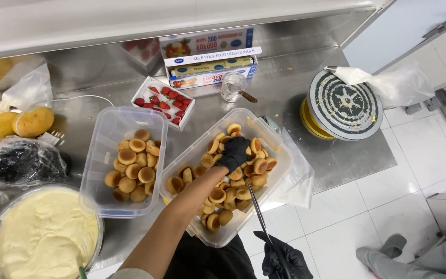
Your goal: Transferring and organizing small pastry shells between plastic containers.
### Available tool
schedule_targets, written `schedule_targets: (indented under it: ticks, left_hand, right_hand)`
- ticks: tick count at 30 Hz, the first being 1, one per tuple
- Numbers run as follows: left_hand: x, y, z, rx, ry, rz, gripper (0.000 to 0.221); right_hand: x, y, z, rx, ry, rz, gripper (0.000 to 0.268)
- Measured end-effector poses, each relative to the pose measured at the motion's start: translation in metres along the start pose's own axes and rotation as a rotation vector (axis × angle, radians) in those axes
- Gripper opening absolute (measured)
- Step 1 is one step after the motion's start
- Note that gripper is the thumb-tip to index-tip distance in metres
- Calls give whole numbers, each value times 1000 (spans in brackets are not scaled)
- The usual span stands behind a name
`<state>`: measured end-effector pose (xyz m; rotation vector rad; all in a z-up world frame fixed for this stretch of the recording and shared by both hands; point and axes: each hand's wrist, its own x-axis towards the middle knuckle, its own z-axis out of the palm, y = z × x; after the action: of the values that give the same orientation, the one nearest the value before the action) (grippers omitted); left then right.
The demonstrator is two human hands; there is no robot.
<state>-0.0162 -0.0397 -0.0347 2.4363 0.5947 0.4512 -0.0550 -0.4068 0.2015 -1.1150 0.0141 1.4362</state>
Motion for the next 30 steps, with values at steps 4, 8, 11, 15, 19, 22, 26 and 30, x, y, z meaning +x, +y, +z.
schedule_targets:
  ticks: [4, 8, 11, 15, 19, 22, 26, 30]
  left_hand:
    - [-4, 7, -27, 56, -93, -35, 51]
    - [-9, 53, -110, -56, -334, -251, 54]
    - [-22, 72, -148, -716, -227, -450, 52]
    - [-34, 58, -132, -1695, -379, -648, 41]
    - [-53, 90, -155, -2262, -332, -711, 40]
    - [-66, 112, -169, -2299, -301, -820, 41]
    - [-86, 125, -189, -2352, -400, -709, 44]
    - [-102, 115, -182, -2271, -249, -585, 41]
  right_hand:
    - [-3, 1, 0, -136, 86, -45, 68]
    - [2, 7, -9, -79, 57, -112, 75]
    - [3, 1, 0, -96, 150, -129, 74]
    - [5, -13, 20, -291, 177, -57, 79]
    - [17, 2, 2, -317, 36, -230, 88]
    - [15, -3, 8, -312, 12, -188, 92]
    - [10, -9, 21, -316, -2, -171, 97]
    - [5, -13, 24, -234, -44, -58, 98]
